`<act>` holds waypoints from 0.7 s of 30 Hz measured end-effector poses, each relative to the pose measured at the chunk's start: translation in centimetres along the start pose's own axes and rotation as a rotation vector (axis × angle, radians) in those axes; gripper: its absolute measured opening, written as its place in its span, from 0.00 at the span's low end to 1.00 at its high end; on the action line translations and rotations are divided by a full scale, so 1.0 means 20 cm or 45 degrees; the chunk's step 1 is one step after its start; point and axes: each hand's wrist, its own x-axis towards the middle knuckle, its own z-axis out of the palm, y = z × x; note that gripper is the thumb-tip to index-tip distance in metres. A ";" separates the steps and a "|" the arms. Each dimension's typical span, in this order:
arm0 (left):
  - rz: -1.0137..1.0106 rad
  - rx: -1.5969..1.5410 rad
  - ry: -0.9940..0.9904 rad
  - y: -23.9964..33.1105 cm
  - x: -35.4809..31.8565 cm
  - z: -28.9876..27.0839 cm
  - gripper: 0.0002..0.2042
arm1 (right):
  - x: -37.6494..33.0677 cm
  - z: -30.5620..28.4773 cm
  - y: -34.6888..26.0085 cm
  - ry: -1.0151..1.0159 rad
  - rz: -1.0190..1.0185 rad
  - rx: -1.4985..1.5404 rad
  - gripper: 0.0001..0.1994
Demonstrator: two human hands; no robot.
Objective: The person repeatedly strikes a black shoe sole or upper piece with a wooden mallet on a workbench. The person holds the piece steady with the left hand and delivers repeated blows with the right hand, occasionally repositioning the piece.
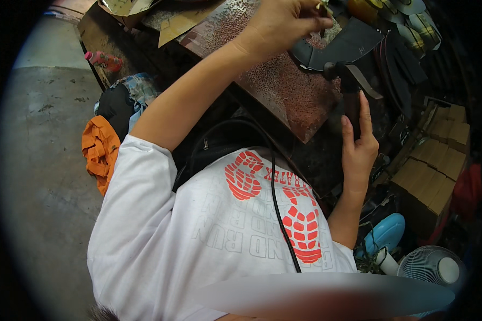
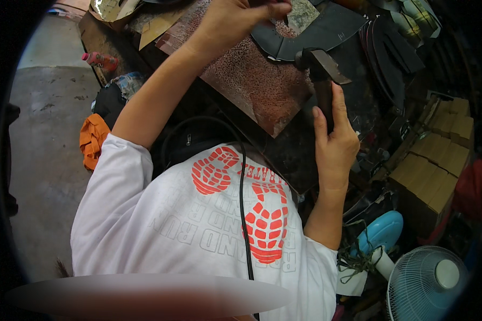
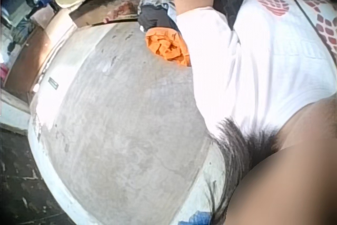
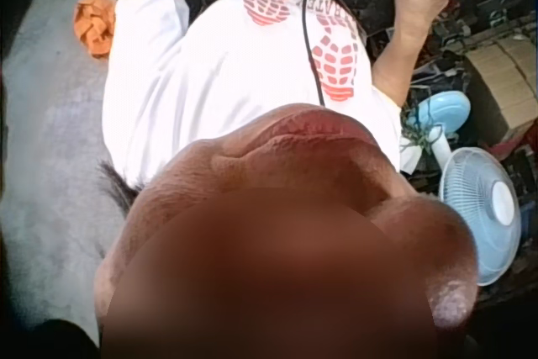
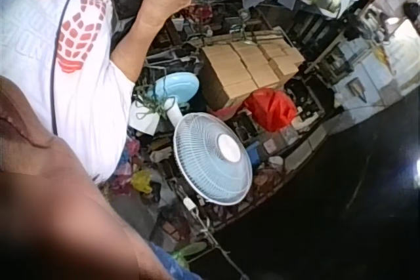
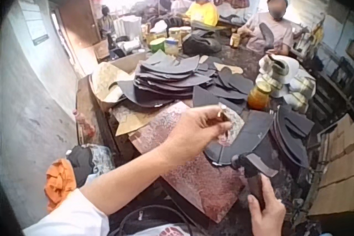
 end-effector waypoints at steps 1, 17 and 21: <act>-0.262 -0.329 -0.193 -0.02 -0.01 0.03 0.05 | 0.01 0.01 0.00 0.013 -0.003 -0.004 0.29; 0.170 0.504 -0.035 -0.17 -0.03 0.11 0.13 | 0.05 -0.04 0.02 -0.009 -0.089 0.089 0.26; 0.482 0.600 0.065 -0.14 -0.03 0.17 0.09 | 0.14 -0.31 -0.22 0.272 -0.326 0.141 0.19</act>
